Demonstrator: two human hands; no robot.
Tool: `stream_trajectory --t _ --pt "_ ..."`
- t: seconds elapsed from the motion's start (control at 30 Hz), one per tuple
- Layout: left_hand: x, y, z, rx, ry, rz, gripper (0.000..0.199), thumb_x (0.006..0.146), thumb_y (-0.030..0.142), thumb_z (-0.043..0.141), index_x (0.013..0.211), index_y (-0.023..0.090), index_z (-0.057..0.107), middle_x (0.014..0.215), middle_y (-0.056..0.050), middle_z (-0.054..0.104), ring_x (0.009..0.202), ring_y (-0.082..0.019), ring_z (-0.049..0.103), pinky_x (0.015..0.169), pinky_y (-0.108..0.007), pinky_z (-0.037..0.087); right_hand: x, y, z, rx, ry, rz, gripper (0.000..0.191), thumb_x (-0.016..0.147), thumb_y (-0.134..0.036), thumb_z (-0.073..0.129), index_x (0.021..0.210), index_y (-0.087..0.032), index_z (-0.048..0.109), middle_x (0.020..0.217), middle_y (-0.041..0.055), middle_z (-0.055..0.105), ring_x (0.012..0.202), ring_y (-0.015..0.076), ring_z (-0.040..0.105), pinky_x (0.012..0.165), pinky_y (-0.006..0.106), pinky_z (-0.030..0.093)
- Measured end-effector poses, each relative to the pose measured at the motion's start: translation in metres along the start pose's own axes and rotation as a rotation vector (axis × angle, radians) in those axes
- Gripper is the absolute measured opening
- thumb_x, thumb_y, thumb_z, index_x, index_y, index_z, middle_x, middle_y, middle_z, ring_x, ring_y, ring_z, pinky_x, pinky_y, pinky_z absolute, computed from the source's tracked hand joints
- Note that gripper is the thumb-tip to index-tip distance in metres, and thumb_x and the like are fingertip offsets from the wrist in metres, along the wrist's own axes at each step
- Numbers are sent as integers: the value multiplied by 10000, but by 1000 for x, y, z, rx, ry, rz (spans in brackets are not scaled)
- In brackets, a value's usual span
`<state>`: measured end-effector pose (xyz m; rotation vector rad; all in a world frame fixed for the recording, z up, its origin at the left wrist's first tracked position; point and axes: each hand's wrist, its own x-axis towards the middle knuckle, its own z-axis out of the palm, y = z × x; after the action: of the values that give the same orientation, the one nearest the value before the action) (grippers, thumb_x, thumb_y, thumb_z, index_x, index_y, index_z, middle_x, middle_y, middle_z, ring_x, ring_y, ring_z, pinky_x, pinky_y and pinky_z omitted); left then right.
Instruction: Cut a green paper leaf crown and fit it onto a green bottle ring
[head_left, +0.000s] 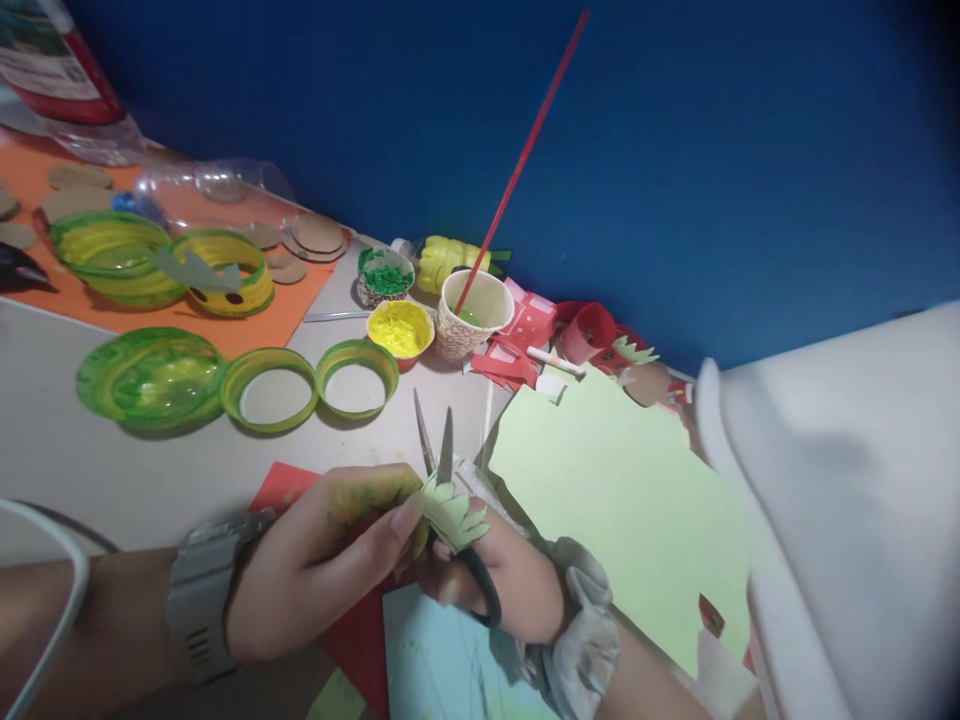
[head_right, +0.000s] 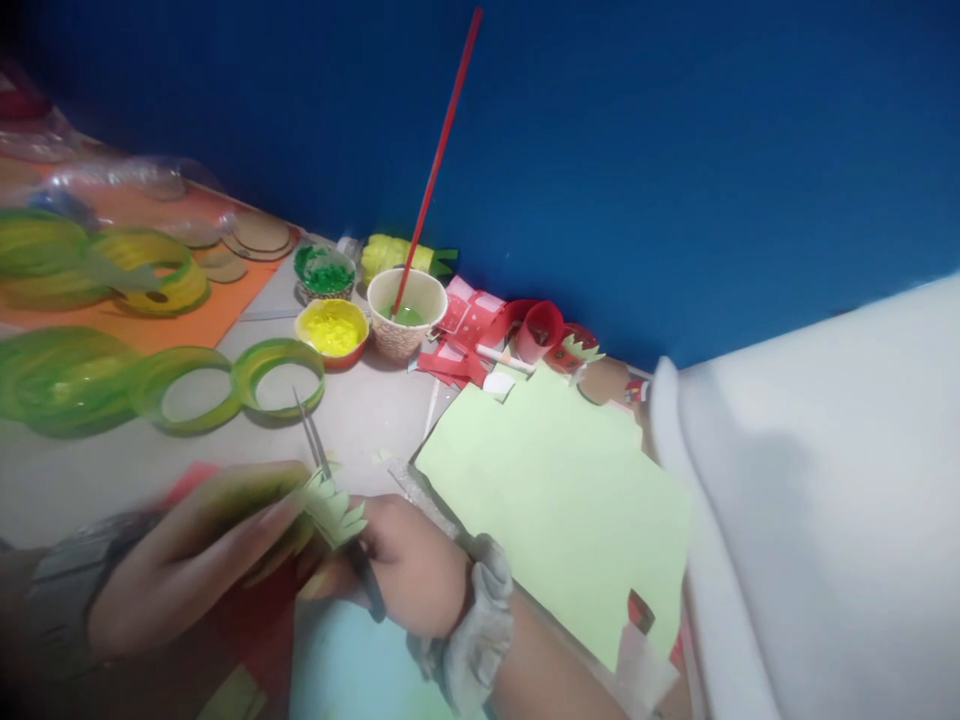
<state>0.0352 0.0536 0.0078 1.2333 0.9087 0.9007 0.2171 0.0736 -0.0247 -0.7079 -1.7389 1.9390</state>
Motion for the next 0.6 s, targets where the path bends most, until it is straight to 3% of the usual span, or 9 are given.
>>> stream_trajectory --t 0.17,0.37,0.6 --pt "-1 1 2 -35 12 -72 474 903 538 445 665 189 661 508 24 430 461 -97 335 413 -216 305 0 0 0 2 14 -14 92 764 -152 634 811 -197 568 763 -16 565 701 152 556 698 255 485" --pt "-1 1 2 -72 6 -82 526 886 602 430 699 184 689 522 14 456 465 -100 362 424 -219 318 -2 0 2 13 0 29 132 799 -231 657 920 -201 610 824 8 628 768 181 603 738 275 501" --pt "-1 -5 -2 -164 -11 0 340 939 418 473 736 181 610 590 30 487 521 -82 400 471 -174 355 -2 3 0 -1 -1 28 252 803 -296 675 1017 -182 606 845 22 622 742 180 586 676 271 484"
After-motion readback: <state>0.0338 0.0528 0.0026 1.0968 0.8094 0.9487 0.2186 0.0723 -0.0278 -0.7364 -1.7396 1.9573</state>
